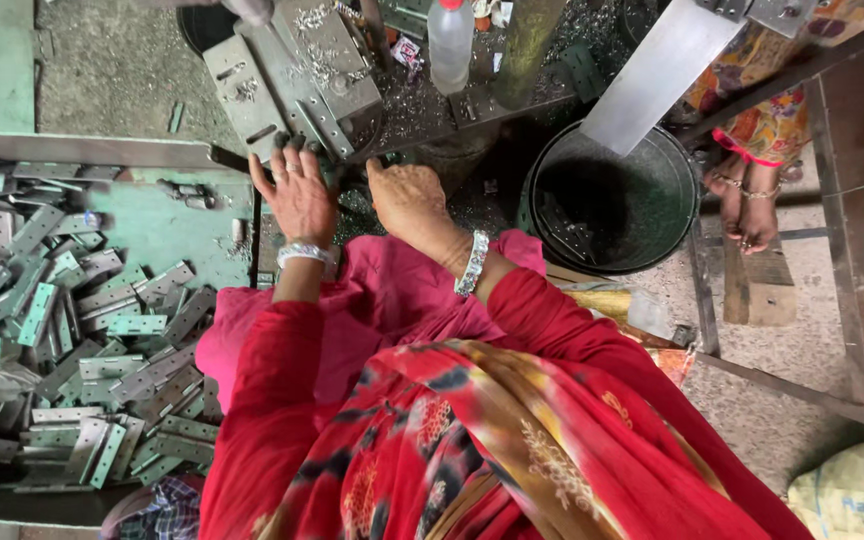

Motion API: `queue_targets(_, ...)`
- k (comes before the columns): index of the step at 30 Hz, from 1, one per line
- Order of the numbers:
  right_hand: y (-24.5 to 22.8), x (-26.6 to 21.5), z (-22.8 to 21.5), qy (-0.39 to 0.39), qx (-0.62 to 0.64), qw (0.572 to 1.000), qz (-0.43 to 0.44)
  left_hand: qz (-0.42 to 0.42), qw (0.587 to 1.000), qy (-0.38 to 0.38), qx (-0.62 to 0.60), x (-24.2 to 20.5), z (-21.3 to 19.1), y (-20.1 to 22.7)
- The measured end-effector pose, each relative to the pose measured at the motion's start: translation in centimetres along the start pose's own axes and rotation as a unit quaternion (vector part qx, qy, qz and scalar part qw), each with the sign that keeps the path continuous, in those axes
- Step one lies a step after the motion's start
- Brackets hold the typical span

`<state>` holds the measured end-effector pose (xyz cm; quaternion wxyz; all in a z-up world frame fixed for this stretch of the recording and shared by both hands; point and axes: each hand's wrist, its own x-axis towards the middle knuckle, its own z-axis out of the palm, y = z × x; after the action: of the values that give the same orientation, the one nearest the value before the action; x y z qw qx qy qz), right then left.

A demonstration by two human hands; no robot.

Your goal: The person operates a drill press to process small metal pieces. They pick up a metal piece from a bin, place it under the drill, activate the machine, and then remove the processed piece. This cycle repeats continuously.

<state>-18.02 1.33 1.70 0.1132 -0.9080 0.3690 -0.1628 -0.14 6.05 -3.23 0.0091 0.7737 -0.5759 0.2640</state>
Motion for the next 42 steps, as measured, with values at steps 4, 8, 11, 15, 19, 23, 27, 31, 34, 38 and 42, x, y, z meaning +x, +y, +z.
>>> queue_targets(4,0.2,0.0,0.1,-0.015,0.003,1.0,0.002,-0.113,0.975,-0.024,-0.191,3.4,-1.5,-2.1)
queue_targets(8,0.6,0.1,0.7,-0.006,-0.002,1.0,-0.011,-0.091,0.968,0.132,-0.195,8.3,-2.4,-0.7)
queue_targets(11,0.8,-0.5,1.2,-0.006,0.002,1.0,-0.008,-0.084,0.994,0.063,-0.006,10.4,-1.0,1.9)
queue_targets(15,0.9,0.5,0.9,-0.05,-0.001,0.999,0.007,-0.167,0.946,-0.105,-0.256,9.5,1.2,1.8)
queue_targets(19,0.7,-0.3,1.0,-0.009,-0.022,1.0,0.0,-0.105,0.971,-0.037,-0.21,4.4,2.5,0.8)
queue_targets(23,0.7,-0.6,0.0,0.024,-0.015,0.998,-0.049,-0.075,0.978,-0.092,-0.172,3.9,2.6,0.5)
queue_targets(27,0.1,-0.3,-1.3,-0.062,-0.027,0.998,-0.005,-0.081,0.986,-0.123,-0.08,6.6,3.0,1.0)
queue_targets(31,0.0,0.2,-1.4,-0.098,-0.019,0.995,0.005,-0.125,0.979,-0.136,-0.091,7.9,3.1,1.5)
queue_targets(34,0.9,0.0,-0.4,-0.107,-0.024,0.994,0.027,-0.134,0.977,-0.137,-0.095,9.1,2.5,1.4)
queue_targets(38,2.9,-3.5,3.0,-0.114,0.024,0.992,0.052,-0.124,0.974,-0.164,-0.098,9.7,1.7,0.6)
queue_targets(42,3.8,-6.9,6.5,-0.065,0.085,0.991,0.085,-0.134,0.971,-0.139,-0.139,9.1,1.0,0.3)
